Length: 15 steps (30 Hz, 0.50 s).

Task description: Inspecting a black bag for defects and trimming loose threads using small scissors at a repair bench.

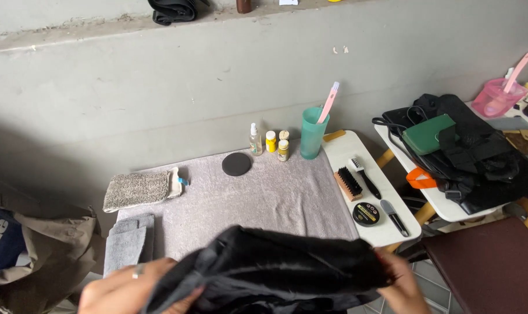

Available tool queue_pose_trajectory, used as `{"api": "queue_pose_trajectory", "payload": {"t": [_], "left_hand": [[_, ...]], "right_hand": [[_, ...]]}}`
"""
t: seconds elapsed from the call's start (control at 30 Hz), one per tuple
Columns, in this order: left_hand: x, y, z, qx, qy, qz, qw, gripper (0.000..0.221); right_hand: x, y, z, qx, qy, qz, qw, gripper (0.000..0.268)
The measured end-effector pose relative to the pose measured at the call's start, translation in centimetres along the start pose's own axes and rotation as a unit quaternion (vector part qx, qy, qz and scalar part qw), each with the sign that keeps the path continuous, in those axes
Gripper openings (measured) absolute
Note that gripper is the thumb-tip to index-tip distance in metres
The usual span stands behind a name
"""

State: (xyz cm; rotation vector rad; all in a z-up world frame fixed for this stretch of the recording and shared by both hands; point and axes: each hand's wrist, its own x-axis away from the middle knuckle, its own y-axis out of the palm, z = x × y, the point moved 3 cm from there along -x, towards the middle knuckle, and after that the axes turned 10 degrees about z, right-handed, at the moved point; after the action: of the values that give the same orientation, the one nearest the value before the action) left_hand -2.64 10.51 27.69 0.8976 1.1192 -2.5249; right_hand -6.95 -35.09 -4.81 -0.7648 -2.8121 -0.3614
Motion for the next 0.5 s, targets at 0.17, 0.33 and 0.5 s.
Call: {"api": "queue_pose_trajectory", "payload": {"t": [0.17, 0.33, 0.5], "left_hand": [[-0.7, -4.6, -0.7, -0.079, 0.047, 0.198, 0.976, 0.013], [-1.3, -4.1, -3.5, 0.058, 0.009, 0.194, 0.979, 0.024], [-0.2, -3.5, -6.2, 0.17, -0.067, 0.176, 0.967, 0.021]], "right_hand": [[9.4, 7.0, -22.1, 0.147, -0.472, 0.121, 0.861, 0.028], [9.2, 9.4, -27.9, 0.192, -0.469, -0.017, 0.862, 0.041], [6.2, 9.8, -27.1, 0.341, -0.44, -0.175, 0.812, 0.034]]}}
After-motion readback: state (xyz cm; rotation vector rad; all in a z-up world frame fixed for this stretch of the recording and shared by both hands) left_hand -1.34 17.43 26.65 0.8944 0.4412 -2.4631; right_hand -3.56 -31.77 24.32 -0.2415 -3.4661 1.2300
